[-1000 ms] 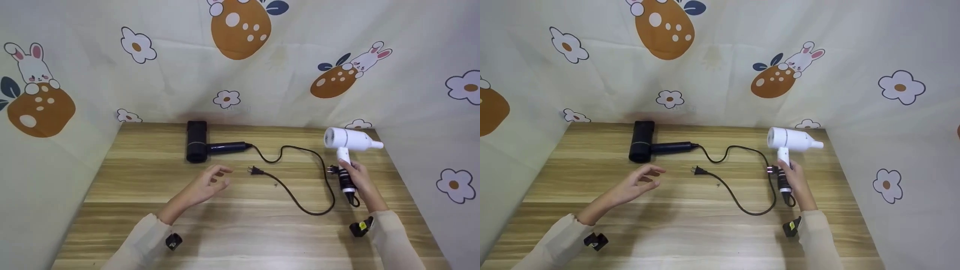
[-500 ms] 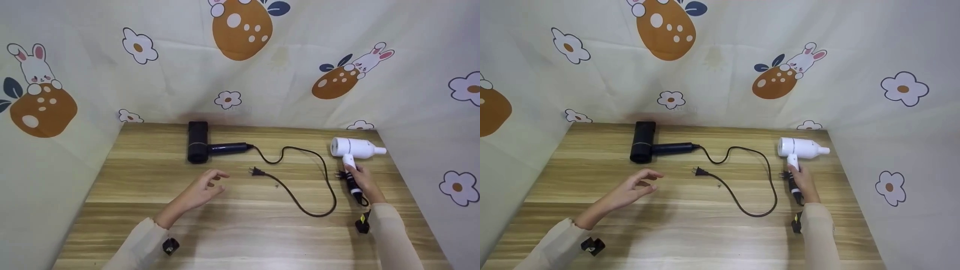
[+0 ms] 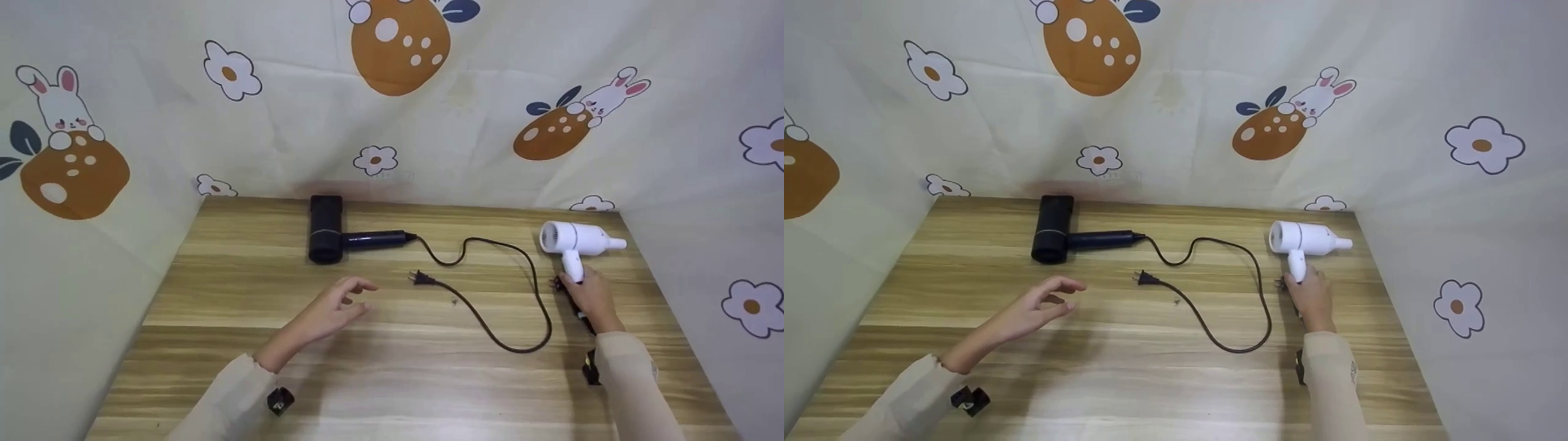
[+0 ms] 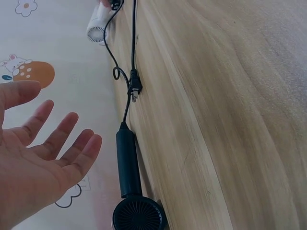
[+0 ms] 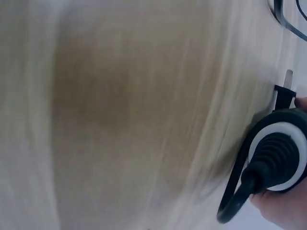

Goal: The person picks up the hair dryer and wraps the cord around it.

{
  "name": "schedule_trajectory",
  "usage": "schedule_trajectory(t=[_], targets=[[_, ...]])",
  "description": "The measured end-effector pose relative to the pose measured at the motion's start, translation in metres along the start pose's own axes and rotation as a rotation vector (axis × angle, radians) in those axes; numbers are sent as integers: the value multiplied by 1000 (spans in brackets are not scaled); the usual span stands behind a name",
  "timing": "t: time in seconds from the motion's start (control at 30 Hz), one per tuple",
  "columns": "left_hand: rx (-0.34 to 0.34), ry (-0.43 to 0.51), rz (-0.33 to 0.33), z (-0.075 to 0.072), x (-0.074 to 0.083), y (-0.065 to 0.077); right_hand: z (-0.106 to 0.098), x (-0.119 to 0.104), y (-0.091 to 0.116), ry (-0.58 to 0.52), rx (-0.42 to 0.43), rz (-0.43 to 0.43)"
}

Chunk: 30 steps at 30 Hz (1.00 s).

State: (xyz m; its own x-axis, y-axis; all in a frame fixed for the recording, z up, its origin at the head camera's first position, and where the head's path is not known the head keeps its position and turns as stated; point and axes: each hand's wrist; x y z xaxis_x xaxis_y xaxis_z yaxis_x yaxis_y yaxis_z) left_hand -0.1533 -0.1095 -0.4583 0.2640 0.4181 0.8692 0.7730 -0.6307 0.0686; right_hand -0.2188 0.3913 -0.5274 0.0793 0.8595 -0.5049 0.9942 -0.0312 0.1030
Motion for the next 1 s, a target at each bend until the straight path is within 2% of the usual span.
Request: schedule_trajectory(t=[0.1, 0.27, 0.33, 0.43, 0.57, 0.73, 1.0], targets=[[-3, -3, -2, 0, 0, 1, 0, -5, 2, 32, -1, 34], [-4, -2, 0, 1, -1, 1, -2, -15, 6, 96, -78, 124], [-5, -6, 6, 1, -2, 0, -3, -18, 9, 119, -99, 135], [-8, -5, -3, 1, -3, 0, -6, -25, 13, 145, -98, 115], [10, -7, -30, -2, -7, -1, -10, -39, 22, 145, -57, 51], [101, -38, -83, -10, -14, -4, -12, -59, 39, 103, -11, -61], [358, -91, -114, -30, -25, -17, -5, -94, 70, 95, 10, -235]])
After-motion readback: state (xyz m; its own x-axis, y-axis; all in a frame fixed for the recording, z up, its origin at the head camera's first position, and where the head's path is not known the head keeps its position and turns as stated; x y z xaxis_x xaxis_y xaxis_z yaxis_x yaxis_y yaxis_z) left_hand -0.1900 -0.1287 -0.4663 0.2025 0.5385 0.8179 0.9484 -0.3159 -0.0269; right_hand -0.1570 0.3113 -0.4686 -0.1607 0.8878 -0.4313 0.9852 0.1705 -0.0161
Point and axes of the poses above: each hand's wrist, its own y-axis away from the middle knuckle, its own z-axis out of the palm, x = y × z, and after that the axes turned 13 degrees about -x, right-handed
